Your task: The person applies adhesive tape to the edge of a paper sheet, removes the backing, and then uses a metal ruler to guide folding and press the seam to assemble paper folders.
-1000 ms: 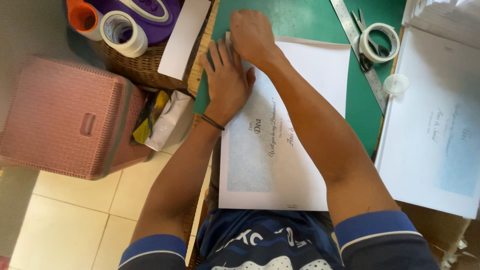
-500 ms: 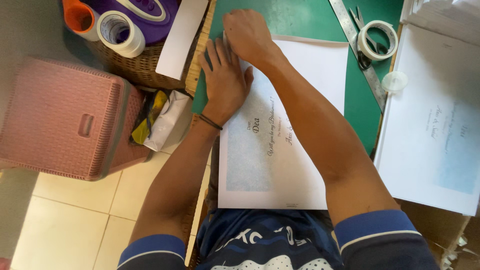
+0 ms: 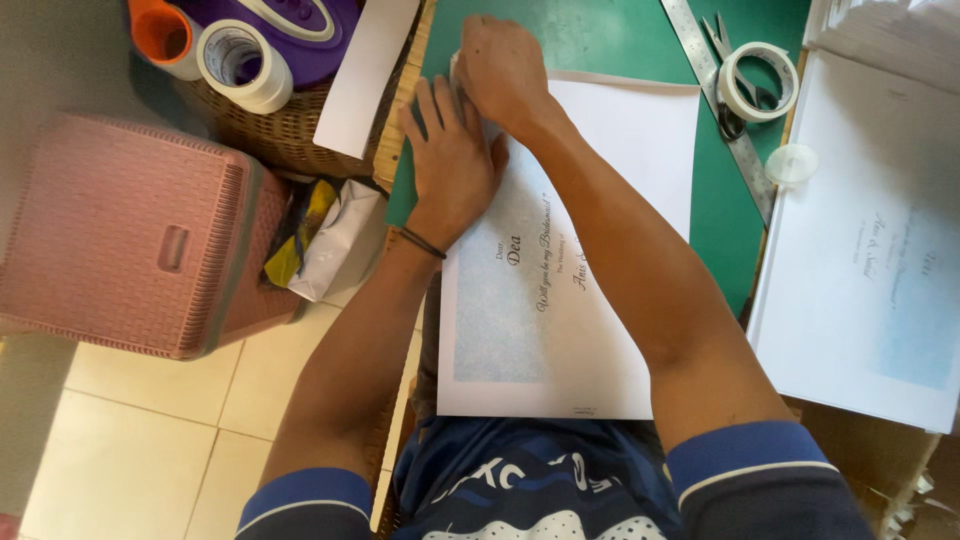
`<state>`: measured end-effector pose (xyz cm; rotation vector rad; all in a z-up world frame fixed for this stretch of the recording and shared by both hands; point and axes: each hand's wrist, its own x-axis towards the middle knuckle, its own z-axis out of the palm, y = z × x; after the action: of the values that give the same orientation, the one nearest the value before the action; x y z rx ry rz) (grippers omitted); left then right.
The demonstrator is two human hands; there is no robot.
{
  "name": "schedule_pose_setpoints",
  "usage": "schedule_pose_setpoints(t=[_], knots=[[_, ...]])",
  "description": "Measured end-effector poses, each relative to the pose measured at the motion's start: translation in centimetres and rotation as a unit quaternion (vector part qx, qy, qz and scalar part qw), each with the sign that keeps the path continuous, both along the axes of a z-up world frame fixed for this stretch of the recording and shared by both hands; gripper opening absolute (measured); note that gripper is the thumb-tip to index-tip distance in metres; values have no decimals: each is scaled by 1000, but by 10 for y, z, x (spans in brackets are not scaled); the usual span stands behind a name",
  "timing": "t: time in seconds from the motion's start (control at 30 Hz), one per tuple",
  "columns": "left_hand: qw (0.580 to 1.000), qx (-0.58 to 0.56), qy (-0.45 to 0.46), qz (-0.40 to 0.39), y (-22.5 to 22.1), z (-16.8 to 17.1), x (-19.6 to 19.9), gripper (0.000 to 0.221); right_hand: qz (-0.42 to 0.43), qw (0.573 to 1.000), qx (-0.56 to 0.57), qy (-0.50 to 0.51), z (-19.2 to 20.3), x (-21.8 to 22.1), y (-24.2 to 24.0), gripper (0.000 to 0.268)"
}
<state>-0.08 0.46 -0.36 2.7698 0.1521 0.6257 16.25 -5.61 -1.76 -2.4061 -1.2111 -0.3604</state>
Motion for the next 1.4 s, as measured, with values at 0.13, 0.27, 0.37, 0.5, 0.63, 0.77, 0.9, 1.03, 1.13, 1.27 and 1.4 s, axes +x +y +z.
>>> schedule_pose_setpoints(t=[0.13,0.27,0.37,0.5,0.63,0.77,0.9,1.03,1.13,1.27,1.4], knots=[[1000,-15,17,3,-1,0,1,69,-19,995,86,50,16,-8,-8,13],[999,-17,37,15,-1,6,3,73,58,982,126,129,50,-50,-52,10],[998,-16,60,16,0,7,1,75,165,986,38,-4,53,-71,-102,11],[999,0,49,24,-2,2,1,73,-101,984,110,101,55,-43,-249,26],[998,9,55,21,-2,-2,1,74,-262,865,392,173,63,-36,-445,27],[998,14,52,13,0,-8,2,74,-565,783,131,223,15,-150,-572,23],[998,-4,64,2,1,-12,4,75,-639,696,21,327,-19,-261,-622,19],[996,-32,82,-3,4,-6,4,76,-635,680,-10,367,-29,-293,-621,16],[995,-34,89,-8,5,-2,2,76,-621,691,-26,368,-11,-277,-606,13],[996,-18,89,-3,4,-3,3,78,-593,731,-67,333,6,-259,-601,10],[995,-21,94,0,1,1,0,76,-540,800,-112,236,58,-219,-570,7]])
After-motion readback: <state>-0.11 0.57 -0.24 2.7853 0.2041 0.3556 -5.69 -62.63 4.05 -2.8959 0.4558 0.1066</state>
